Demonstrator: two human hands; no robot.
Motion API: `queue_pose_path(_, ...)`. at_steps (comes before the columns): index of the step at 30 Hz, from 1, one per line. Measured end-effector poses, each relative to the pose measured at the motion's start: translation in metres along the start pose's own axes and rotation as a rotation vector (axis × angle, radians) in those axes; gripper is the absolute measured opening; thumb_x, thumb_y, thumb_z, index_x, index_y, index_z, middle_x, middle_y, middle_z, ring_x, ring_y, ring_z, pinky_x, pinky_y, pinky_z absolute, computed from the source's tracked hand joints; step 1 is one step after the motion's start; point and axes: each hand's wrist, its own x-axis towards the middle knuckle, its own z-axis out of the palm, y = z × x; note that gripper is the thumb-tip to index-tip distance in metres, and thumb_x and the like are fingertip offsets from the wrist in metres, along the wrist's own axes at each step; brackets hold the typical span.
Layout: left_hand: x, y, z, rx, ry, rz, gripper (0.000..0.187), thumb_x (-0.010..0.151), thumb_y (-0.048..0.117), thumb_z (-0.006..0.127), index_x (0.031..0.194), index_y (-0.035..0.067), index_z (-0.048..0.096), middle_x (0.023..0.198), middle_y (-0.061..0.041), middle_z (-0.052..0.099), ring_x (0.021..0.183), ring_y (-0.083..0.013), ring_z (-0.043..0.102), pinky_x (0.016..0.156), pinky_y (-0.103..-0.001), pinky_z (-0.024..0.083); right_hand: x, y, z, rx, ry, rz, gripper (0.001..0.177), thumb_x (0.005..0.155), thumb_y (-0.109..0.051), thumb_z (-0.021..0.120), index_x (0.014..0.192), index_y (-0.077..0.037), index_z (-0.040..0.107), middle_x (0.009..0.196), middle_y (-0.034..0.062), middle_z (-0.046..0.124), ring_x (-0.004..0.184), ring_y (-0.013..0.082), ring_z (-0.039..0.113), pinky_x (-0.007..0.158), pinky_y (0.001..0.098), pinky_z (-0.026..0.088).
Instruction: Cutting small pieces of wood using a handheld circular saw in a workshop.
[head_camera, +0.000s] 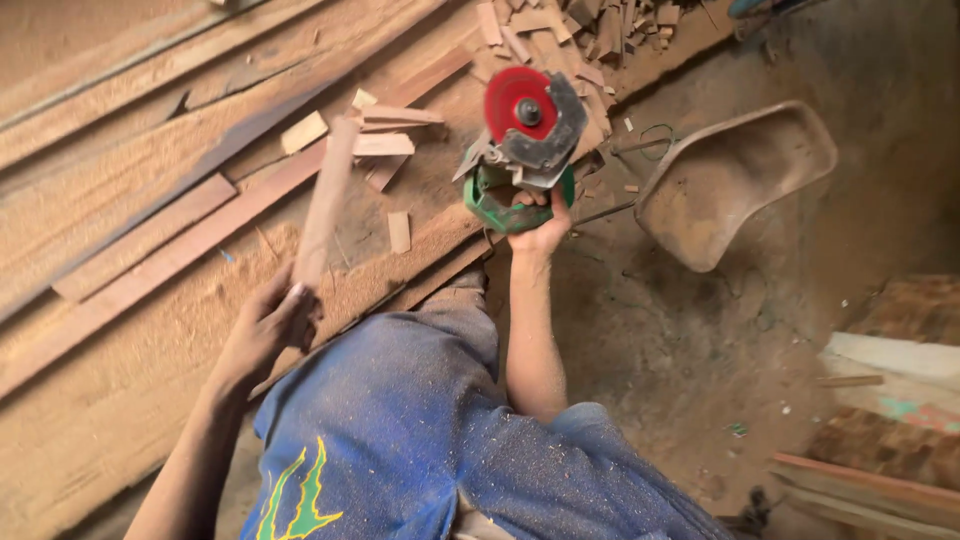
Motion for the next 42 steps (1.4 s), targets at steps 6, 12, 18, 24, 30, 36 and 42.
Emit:
queue_pose_path(6, 0.087, 0.033, 0.063, 0.173, -0.086, 0.011, 0.049, 0.107, 0.042, 0.04, 0.118, 0.002, 0.065, 0.074, -0.01, 0.066, 0.049, -0.0162, 0.057, 0.041, -0.031, 0.046, -0.008, 0.005, 0.006, 0.001, -0.067, -0.01, 0.023, 0.099, -0.021, 0.064, 0.114, -0.003, 0.061, 0.09, 0.002, 0.058, 0.076, 0.0125, 0.055, 0.07, 0.0289, 0.054)
queue_pose_path(12, 0.115, 0.087, 0.131, 0.298, -0.222, 0.094, 0.067, 0.099, 0.061, 0.031, 0.111, 0.005, 0.067, 0.067, -0.009, 0.064, 0.046, -0.0183, 0.061, 0.039, -0.034, 0.051, -0.009, 0.005, -0.005, 0.036, -0.046, -0.028, 0.021, 0.094, -0.015, 0.059, 0.11, -0.003, 0.062, 0.087, 0.003, 0.06, 0.07, 0.0107, 0.056, 0.066, 0.0255, 0.054)
queue_pose_path(18, 0.143, 0.106, 0.165, 0.345, -0.281, 0.142, 0.08, 0.099, 0.066, 0.024, 0.096, -0.003, 0.065, 0.063, -0.012, 0.064, 0.044, -0.0217, 0.065, 0.038, -0.035, 0.055, -0.015, 0.011, 0.006, 0.014, 0.151, -0.031, 0.016, 0.092, -0.023, 0.059, 0.085, -0.008, 0.061, 0.065, -0.0006, 0.051, 0.061, 0.0154, 0.054, 0.059, 0.0293, 0.052)
queue_pose_path(24, 0.15, 0.122, 0.181, 0.378, -0.267, 0.213, 0.085, 0.101, 0.066, 0.02, 0.087, -0.005, 0.064, 0.059, -0.011, 0.06, 0.042, -0.0205, 0.063, 0.033, -0.033, 0.052, -0.017, 0.013, 0.0, 0.042, 0.056, -0.009, 0.013, 0.093, -0.018, 0.055, 0.088, -0.007, 0.061, 0.067, -0.0014, 0.05, 0.063, 0.0146, 0.053, 0.063, 0.0286, 0.051)
queue_pose_path(30, 0.157, 0.134, 0.187, 0.467, -0.245, 0.202, 0.083, 0.1, 0.065, 0.021, 0.088, -0.004, 0.065, 0.056, -0.01, 0.061, 0.041, -0.0198, 0.063, 0.033, -0.034, 0.053, -0.017, 0.017, -0.01, 0.033, 0.195, -0.024, 0.013, 0.095, -0.019, 0.056, 0.09, -0.008, 0.062, 0.07, -0.0006, 0.052, 0.065, 0.0142, 0.054, 0.062, 0.0288, 0.051)
queue_pose_path(36, 0.16, 0.132, 0.187, 0.548, -0.228, 0.246, 0.084, 0.104, 0.062, 0.02, 0.084, -0.007, 0.065, 0.054, -0.011, 0.061, 0.041, -0.02, 0.065, 0.033, -0.034, 0.054, -0.016, 0.019, -0.019, 0.043, 0.167, -0.024, 0.013, 0.098, -0.015, 0.054, 0.091, -0.007, 0.062, 0.07, -0.0001, 0.052, 0.066, 0.0155, 0.054, 0.064, 0.0292, 0.052)
queue_pose_path(42, 0.154, 0.132, 0.185, 0.608, -0.247, 0.318, 0.074, 0.105, 0.057, 0.021, 0.089, -0.003, 0.062, 0.053, -0.009, 0.06, 0.04, -0.0188, 0.064, 0.033, -0.033, 0.054, -0.014, 0.021, -0.028, 0.074, 0.229, -0.02, 0.01, 0.093, -0.015, 0.058, 0.089, -0.007, 0.062, 0.068, -0.0007, 0.05, 0.064, 0.0159, 0.053, 0.063, 0.0293, 0.051)
